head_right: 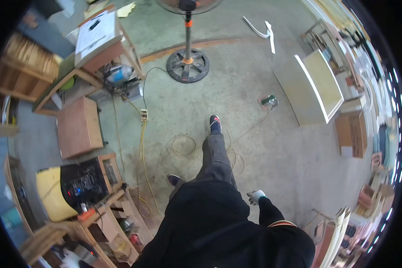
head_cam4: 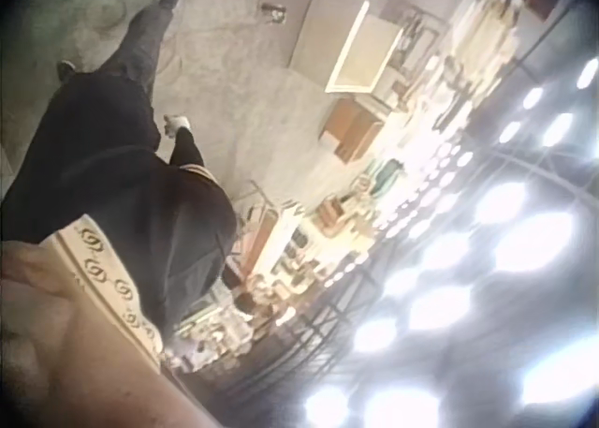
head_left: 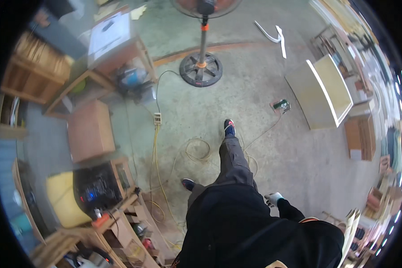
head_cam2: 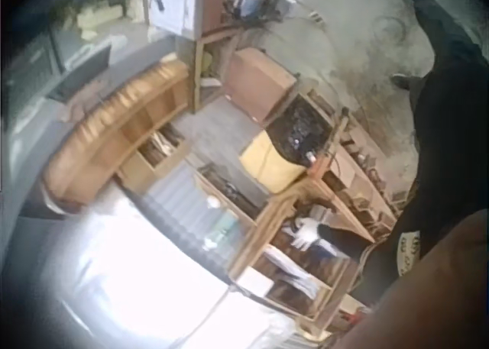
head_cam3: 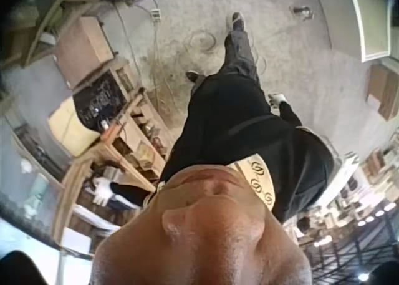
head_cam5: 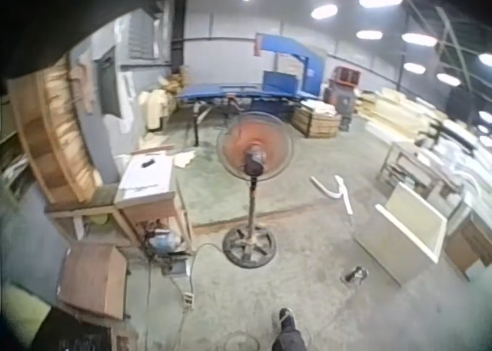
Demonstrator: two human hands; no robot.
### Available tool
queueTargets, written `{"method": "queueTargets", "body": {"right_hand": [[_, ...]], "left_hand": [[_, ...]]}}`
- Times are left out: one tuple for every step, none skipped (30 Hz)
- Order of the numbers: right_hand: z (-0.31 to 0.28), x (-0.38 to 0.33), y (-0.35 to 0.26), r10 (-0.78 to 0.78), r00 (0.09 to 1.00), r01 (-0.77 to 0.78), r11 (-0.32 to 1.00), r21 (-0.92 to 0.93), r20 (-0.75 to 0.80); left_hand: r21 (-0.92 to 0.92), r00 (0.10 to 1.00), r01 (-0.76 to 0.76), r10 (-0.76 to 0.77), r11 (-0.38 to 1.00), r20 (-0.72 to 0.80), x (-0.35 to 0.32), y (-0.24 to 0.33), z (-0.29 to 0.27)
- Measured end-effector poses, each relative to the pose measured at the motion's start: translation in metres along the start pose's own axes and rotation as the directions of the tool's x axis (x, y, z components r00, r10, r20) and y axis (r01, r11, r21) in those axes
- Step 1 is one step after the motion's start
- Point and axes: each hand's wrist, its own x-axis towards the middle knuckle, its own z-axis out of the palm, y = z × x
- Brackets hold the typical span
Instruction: Applying foam lining to the interior of a wooden furniture frame using glue and a pneumatic spray gun.
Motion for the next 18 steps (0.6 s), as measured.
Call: {"method": "queueTargets", "body": {"right_hand": [[-0.009, 0.004, 0.009, 0.028, 0.999, -0.028, 0.999, 0.023, -0.021], [-0.018, 0.015, 0.007, 0.035, 0.999, -0.034, 0.998, 0.046, -0.016], [-0.026, 0.026, -0.024, 0.039, 0.999, -0.038, 0.99, 0.135, -0.01], [-0.043, 0.038, -0.054, -0.031, 0.999, 0.036, 0.988, 0.15, -0.031], [-0.06, 0.048, -0.081, -0.084, 0.995, 0.092, 0.977, 0.193, -0.047], [-0.092, 0.058, -0.096, -0.115, 0.988, 0.136, 0.961, 0.24, -0.098], [-0.12, 0.072, -0.114, -0.153, 0.973, 0.196, 0.942, 0.274, -0.171], [-0.154, 0.084, -0.142, -0.203, 0.949, 0.272, 0.916, 0.296, -0.243], [-0.176, 0.087, -0.197, -0.286, 0.925, 0.357, 0.877, 0.32, -0.249], [-0.201, 0.083, -0.211, -0.296, 0.903, 0.411, 0.807, 0.425, -0.311], [-0.231, 0.075, -0.234, -0.31, 0.878, 0.467, 0.718, 0.515, -0.364], [-0.269, 0.069, -0.228, -0.277, 0.856, 0.503, 0.648, 0.572, -0.437], [-0.3, 0.059, -0.214, -0.25, 0.838, 0.531, 0.577, 0.62, -0.485], [-0.325, 0.049, -0.212, -0.218, 0.843, 0.518, 0.576, 0.633, -0.491], [-0.341, 0.044, -0.232, -0.229, 0.843, 0.525, 0.552, 0.648, -0.487], [-0.358, 0.042, -0.254, -0.238, 0.84, 0.533, 0.525, 0.663, -0.487], [-0.373, 0.041, -0.257, -0.205, 0.853, 0.509, 0.525, 0.682, -0.479], [-0.382, 0.048, -0.253, -0.182, 0.851, 0.502, 0.559, 0.661, -0.492]], "left_hand": [[-0.047, 1.0, -0.027, 0.026, 0.999, -0.006, -0.018, 0.049, -0.062], [-0.227, 0.991, -0.043, 0.07, 0.973, 0.11, -0.031, 0.084, -0.108], [-0.38, 0.97, -0.036, 0.123, 0.924, 0.208, -0.051, 0.116, -0.141], [-0.523, 0.934, -0.002, 0.189, 0.852, 0.304, -0.077, 0.157, -0.178], [-0.651, 0.882, 0.046, 0.275, 0.758, 0.382, -0.104, 0.197, -0.223], [-0.75, 0.772, 0.08, 0.435, 0.657, 0.464, -0.142, 0.251, -0.274], [-0.805, 0.644, 0.135, 0.566, 0.577, 0.514, -0.17, 0.3, -0.324], [-0.827, 0.502, 0.235, 0.664, 0.511, 0.554, -0.191, 0.345, -0.366], [-0.766, 0.367, 0.481, 0.696, 0.426, 0.617, -0.196, 0.392, -0.379], [-0.781, 0.356, 0.495, 0.731, 0.381, 0.582, -0.196, 0.424, -0.428], [-0.796, 0.362, 0.501, 0.753, 0.34, 0.55, -0.184, 0.454, -0.471], [-0.891, 0.497, 0.304, 0.742, 0.337, 0.45, -0.174, 0.479, -0.571], [-0.906, 0.389, 0.31, 0.83, 0.289, 0.398, -0.137, 0.502, -0.644], [-0.914, 0.305, 0.321, 0.887, 0.248, 0.348, -0.1, 0.522, -0.687], [-0.922, 0.364, 0.366, 0.892, 0.129, 0.269, -0.08, 0.557, -0.691], [-0.917, 0.426, 0.399, 0.885, 0.0, 0.186, -0.061, 0.597, -0.701], [-0.914, 0.378, 0.407, 0.911, -0.003, 0.165, -0.038, 0.625, -0.735], [-0.911, 0.328, 0.413, 0.933, -0.003, 0.146, -0.006, 0.649, -0.777]]}}
